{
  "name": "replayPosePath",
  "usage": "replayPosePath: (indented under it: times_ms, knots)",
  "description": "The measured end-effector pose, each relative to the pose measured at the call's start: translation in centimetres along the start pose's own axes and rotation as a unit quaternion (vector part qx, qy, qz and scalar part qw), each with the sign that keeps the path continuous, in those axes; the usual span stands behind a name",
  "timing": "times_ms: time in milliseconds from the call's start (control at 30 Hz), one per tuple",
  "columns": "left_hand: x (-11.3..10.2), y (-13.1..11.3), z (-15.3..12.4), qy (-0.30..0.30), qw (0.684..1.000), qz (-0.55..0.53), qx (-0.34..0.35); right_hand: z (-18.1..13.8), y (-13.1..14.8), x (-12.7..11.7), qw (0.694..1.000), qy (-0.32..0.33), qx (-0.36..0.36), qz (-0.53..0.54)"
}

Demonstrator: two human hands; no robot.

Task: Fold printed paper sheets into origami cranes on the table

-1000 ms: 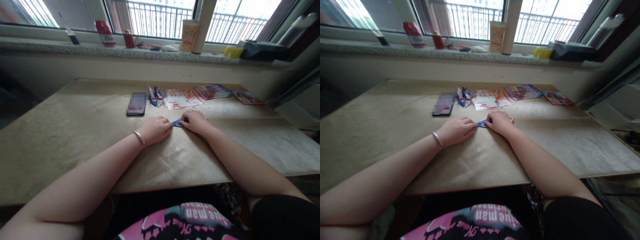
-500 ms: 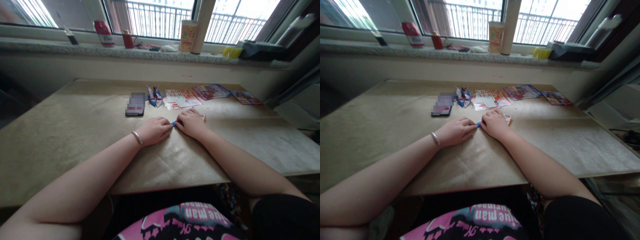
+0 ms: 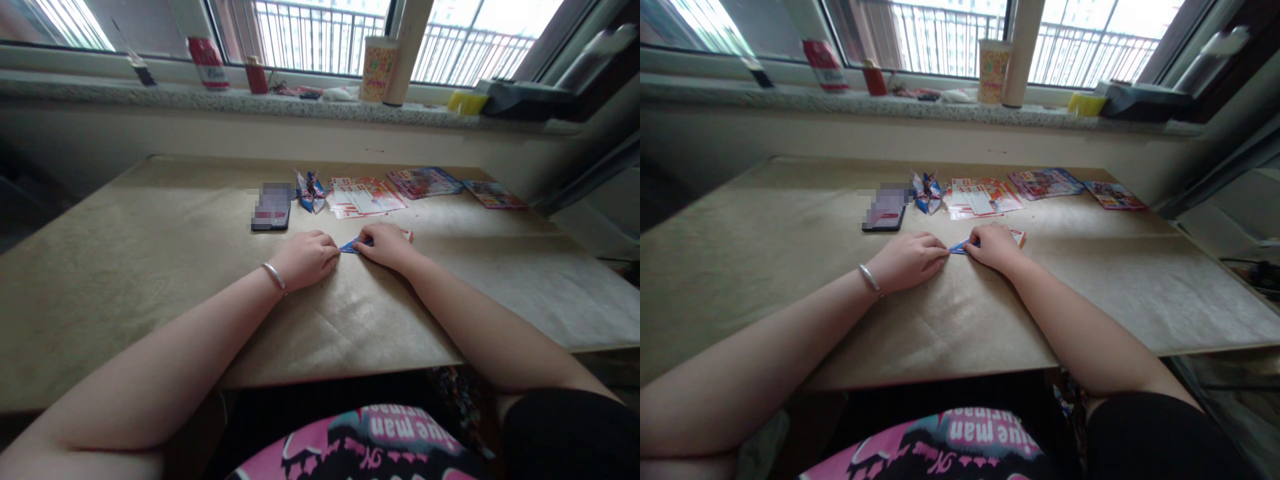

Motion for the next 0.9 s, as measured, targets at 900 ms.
replayPosePath:
  times_ms: [900]
  knots:
    - [0.3, 1.7, 0.0, 0.060, 0.997, 0.029, -0.040, 0.1, 0.0, 0.1, 1.000, 0.000, -0.006, -0.009]
Point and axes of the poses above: each hand's wrist, its own z-axis towards the middle knuckle, its own x-axis out of the palm, y = z × x, the point moved 8 cm from there along z, towards the middle knuckle, and after that the axes turned 14 degrees about -y, right-handed, at the moved point
